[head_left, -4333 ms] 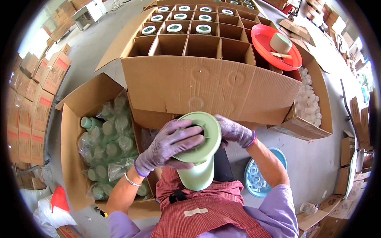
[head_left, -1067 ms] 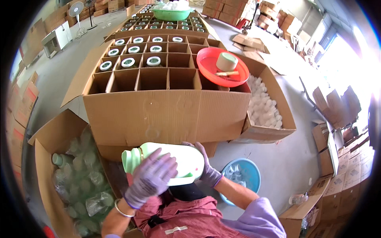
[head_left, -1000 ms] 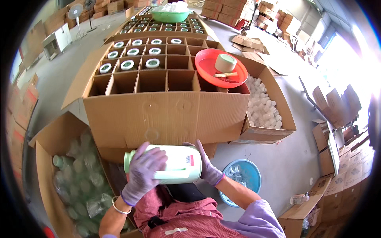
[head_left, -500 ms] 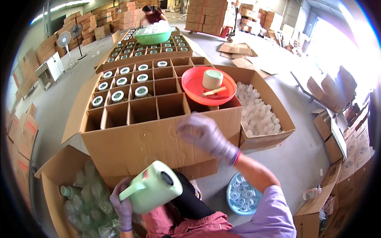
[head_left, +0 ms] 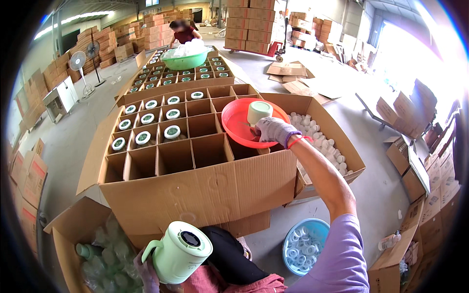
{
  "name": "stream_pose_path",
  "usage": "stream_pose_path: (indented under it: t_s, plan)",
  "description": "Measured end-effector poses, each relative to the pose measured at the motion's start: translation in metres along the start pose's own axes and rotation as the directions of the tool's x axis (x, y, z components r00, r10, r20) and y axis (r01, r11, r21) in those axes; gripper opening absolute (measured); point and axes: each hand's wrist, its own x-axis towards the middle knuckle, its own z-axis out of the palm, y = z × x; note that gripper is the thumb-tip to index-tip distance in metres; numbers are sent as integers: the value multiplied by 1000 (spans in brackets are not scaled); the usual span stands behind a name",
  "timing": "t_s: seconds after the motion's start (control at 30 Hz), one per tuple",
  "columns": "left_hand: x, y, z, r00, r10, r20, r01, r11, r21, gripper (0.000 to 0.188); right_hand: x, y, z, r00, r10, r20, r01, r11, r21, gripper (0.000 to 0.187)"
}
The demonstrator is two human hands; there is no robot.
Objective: The person assembles light green kettles by inserting internal components and lids, then places them into a cardboard box. The person also seals the box with tape.
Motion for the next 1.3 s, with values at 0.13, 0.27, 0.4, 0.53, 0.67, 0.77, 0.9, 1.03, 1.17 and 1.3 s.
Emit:
stream_pose_path:
  t_s: [0.13, 0.27, 0.4, 0.53, 0.67, 0.77, 0.9, 1.03, 1.17, 1.3]
  plan:
    - [5, -35, -13, 990, 91, -105, -78, 990, 117, 32, 11, 1, 0, 985, -162, 52, 160, 986, 44, 31]
    - [11, -32, -16, 984, 169, 53, -174, 976, 133, 26, -30, -15, -33, 923, -39, -382, 198, 902, 384, 20]
    - [15, -6, -9, 981, 69, 181, -104, 976, 189, 26, -94, -84, -7, 745, -335, -577, 647, 573, 503, 15]
    - [12, 6, -1, 947, 242, 212, -288, 932, 221, 26, -136, -175, 74, 276, -877, -393, 925, 354, -142, 16]
    - [11, 13, -2, 910, 290, 297, -391, 839, 379, 28, -140, -198, 114, 138, -864, -484, 953, 249, -173, 17]
    - [10, 21, 7, 945, 42, 324, -137, 951, 276, 29, -144, -202, 110, 9, -896, -444, 959, 133, -250, 20]
    - [23, 0, 7, 807, -346, 478, 344, 934, 95, 29, -146, -209, 108, -89, -883, -460, 967, 33, -252, 25]
    - [0, 10, 22, 793, 174, 584, -413, 859, 303, 26, -164, -203, 110, 178, -901, -395, 984, 158, 83, 23]
    - [-17, 14, 30, 711, 532, 459, -696, 624, 355, 16, -164, -191, 127, 466, -742, -482, 869, 283, 405, 25]
    - [-53, -2, 22, 991, 9, 133, -35, 979, 199, 18, -175, -181, 139, 830, -507, -234, 496, 478, 725, 31]
